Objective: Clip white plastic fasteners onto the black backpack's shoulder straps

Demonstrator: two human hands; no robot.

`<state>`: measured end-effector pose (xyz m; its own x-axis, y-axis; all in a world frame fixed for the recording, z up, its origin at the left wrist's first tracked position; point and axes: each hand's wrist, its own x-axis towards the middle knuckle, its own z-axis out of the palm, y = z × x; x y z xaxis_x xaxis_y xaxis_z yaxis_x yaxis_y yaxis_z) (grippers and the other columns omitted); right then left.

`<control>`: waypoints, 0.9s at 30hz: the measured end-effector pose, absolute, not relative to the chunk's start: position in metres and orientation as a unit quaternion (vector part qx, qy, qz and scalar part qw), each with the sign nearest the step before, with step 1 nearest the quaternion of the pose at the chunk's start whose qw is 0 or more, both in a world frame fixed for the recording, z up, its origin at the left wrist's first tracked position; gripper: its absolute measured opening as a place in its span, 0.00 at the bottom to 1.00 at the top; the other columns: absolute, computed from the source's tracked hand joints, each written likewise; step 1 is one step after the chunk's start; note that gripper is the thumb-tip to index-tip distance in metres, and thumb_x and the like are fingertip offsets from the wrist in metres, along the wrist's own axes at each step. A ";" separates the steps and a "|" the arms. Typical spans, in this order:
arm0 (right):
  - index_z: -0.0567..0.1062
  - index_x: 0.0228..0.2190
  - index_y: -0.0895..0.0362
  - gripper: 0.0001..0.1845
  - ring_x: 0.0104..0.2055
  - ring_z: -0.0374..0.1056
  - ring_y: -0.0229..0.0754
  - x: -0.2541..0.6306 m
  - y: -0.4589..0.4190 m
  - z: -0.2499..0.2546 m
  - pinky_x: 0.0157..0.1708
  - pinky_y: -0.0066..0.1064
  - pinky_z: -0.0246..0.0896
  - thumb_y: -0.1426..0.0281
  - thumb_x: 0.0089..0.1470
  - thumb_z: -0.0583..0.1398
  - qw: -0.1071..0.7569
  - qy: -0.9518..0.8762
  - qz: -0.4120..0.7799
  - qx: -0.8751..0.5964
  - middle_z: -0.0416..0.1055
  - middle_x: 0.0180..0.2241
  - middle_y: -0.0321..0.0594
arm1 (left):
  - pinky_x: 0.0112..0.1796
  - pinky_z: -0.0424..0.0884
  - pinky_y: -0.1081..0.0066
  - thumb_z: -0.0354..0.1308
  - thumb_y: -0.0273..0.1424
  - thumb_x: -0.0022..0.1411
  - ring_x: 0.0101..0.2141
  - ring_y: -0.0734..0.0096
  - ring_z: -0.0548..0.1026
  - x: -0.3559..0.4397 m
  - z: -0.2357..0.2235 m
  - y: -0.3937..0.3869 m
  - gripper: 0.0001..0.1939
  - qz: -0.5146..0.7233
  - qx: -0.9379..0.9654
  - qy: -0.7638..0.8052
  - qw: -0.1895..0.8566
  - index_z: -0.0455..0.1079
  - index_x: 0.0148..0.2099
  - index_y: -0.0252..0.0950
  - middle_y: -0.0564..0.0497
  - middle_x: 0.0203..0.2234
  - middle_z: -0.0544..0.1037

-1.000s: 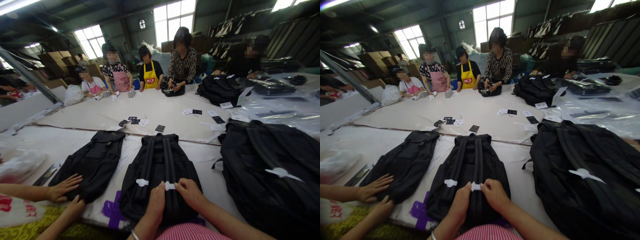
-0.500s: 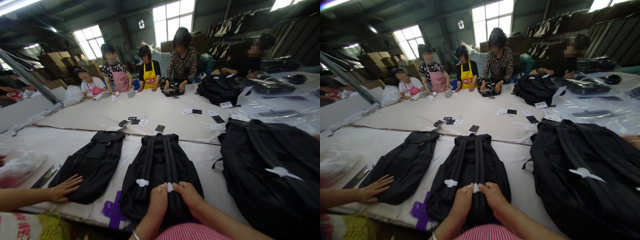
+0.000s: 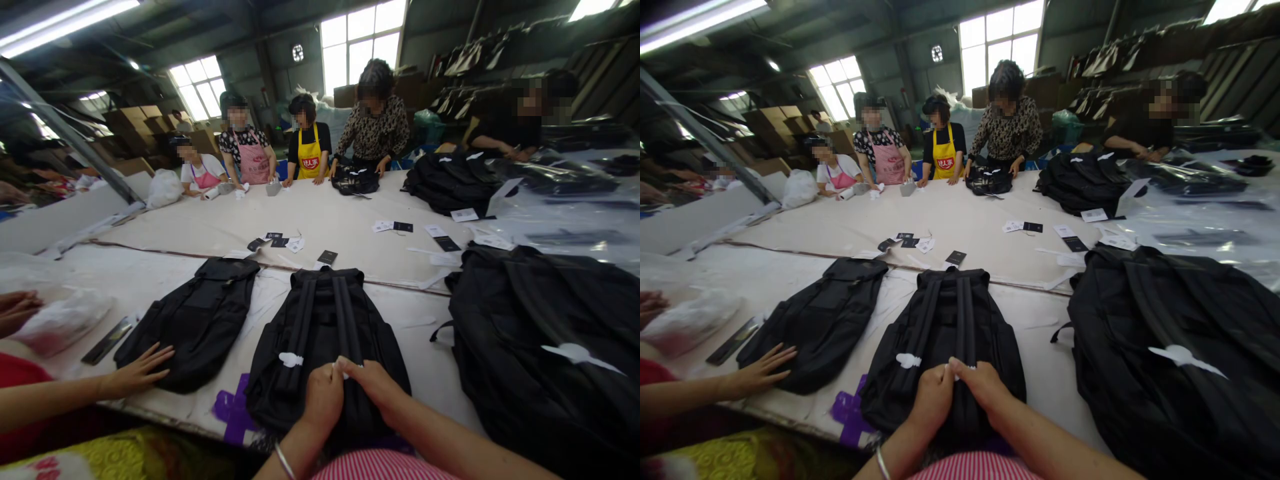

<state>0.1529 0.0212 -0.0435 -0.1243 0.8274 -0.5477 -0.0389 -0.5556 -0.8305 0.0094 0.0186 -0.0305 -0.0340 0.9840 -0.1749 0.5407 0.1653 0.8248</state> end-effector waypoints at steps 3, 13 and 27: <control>0.75 0.27 0.61 0.21 0.32 0.71 0.47 0.148 0.023 -0.047 0.30 0.32 0.64 0.54 0.44 0.68 0.331 -0.347 0.643 -0.597 0.74 0.26 0.42 | 0.30 0.55 0.68 0.45 0.38 0.63 0.25 0.68 0.67 0.011 -0.035 0.016 0.21 0.300 0.566 0.662 0.390 0.66 0.22 0.35 0.48 0.20 0.72; 0.73 0.28 0.62 0.10 0.26 0.71 0.43 0.147 0.029 -0.049 0.28 0.31 0.68 0.67 0.53 0.64 0.366 -0.175 0.727 -0.554 0.74 0.25 0.44 | 0.24 0.61 0.73 0.59 0.57 0.49 0.21 0.76 0.63 0.018 -0.022 0.012 0.29 0.368 0.274 0.608 0.649 0.66 0.30 0.33 0.55 0.19 0.67; 0.75 0.32 0.62 0.09 0.30 0.71 0.44 0.147 0.028 -0.036 0.29 0.31 0.66 0.67 0.53 0.64 0.353 -0.239 0.695 -0.579 0.76 0.28 0.44 | 0.34 0.73 0.66 0.61 0.29 0.53 0.30 0.65 0.77 0.022 0.007 -0.028 0.10 0.326 0.102 0.513 0.787 0.71 0.38 0.29 0.45 0.30 0.77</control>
<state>0.1472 0.0276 -0.0361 -0.0808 0.7676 -0.6358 -0.2150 -0.6363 -0.7409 0.0223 -0.0280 0.0071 0.2611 0.6186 -0.7410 -0.4092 0.7662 0.4955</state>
